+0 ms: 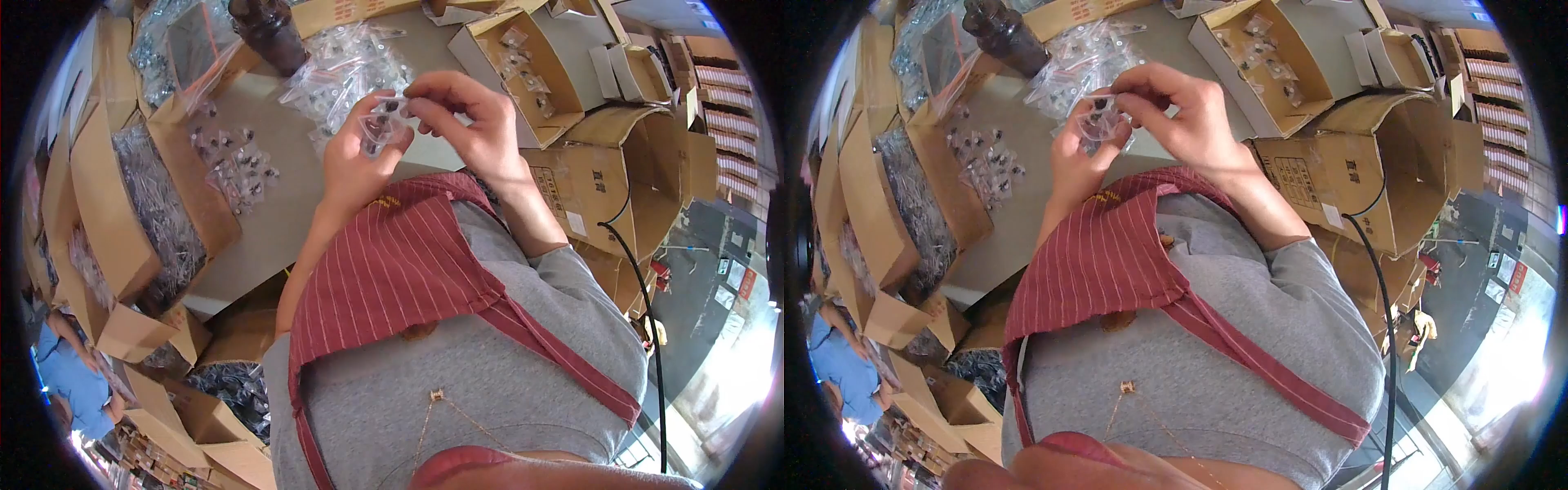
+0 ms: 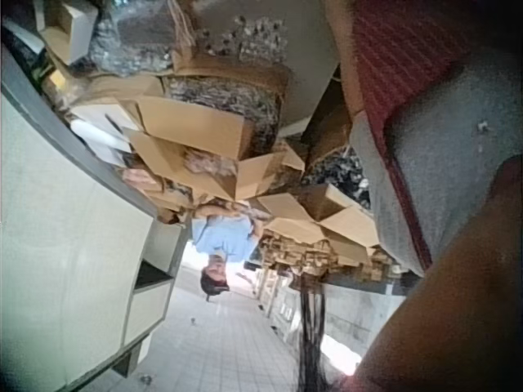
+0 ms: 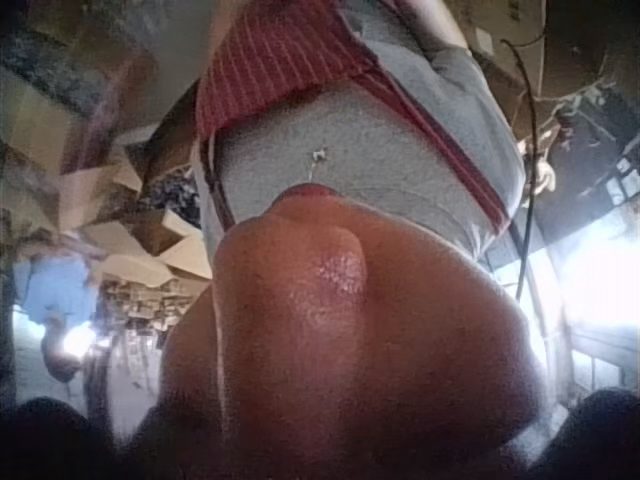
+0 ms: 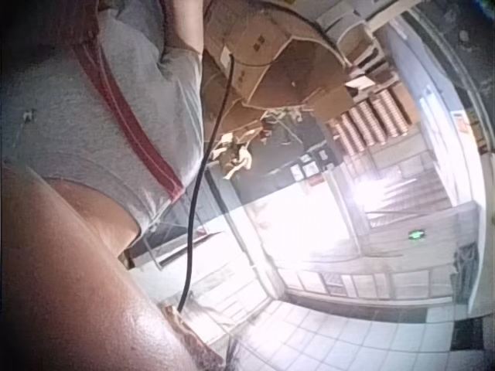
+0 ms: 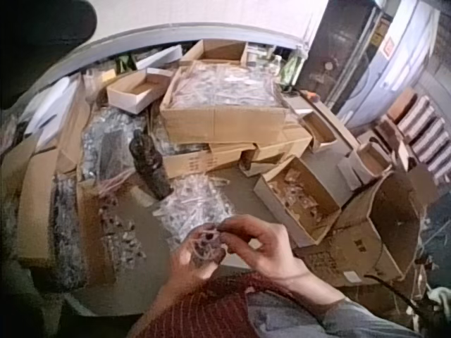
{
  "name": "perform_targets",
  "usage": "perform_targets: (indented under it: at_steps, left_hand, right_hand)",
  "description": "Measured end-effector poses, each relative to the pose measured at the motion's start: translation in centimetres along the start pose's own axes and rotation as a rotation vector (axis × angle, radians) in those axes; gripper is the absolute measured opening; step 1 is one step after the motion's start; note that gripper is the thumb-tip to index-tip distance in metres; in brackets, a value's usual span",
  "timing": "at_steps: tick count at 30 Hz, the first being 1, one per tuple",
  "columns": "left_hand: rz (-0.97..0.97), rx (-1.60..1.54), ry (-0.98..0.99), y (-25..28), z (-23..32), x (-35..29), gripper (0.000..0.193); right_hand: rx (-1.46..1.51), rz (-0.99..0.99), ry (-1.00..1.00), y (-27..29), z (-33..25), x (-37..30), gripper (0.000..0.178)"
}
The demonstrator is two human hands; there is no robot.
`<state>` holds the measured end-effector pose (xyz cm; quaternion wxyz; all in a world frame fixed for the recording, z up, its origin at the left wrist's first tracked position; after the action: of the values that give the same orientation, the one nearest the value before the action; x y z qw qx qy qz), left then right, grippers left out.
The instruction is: Sorting and packaging small components into individual plastic bags at a workstation.
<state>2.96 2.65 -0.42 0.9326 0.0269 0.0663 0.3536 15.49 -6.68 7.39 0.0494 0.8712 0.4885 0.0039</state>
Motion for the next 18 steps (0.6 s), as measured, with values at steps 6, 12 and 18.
perform_targets:
  at_steps: [6, 12, 18]
  left_hand:
    - [-0.003, -0.058, -0.082, -0.1, -0.1, -0.2, 0.041]
    - [-0.022, -0.100, 0.022, 0.0, 0.2, -0.4, 0.032]
    - [0.034, -0.326, -0.022, 1.1, 0.8, -0.7, 0.033]
  right_hand:
    - [-0.507, -0.013, 0.585, -1.8, -1.3, -0.5, 0.019]
    - [-0.091, 0.064, 0.208, -0.3, 0.8, 0.0, 0.017]
    - [0.310, 0.110, 0.099, 0.0, 1.2, -0.2, 0.011]
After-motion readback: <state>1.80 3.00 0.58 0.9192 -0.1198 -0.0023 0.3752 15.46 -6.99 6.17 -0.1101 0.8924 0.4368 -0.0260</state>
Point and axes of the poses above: each hand's wrist, its own x-axis towards the middle knuckle, its own y-axis out of the back of the hand, z = x × y, the point moved 4 cm from there along x, towards the middle knuckle, and after that the axes turned 6 degrees about x, right-handed, at the moved point
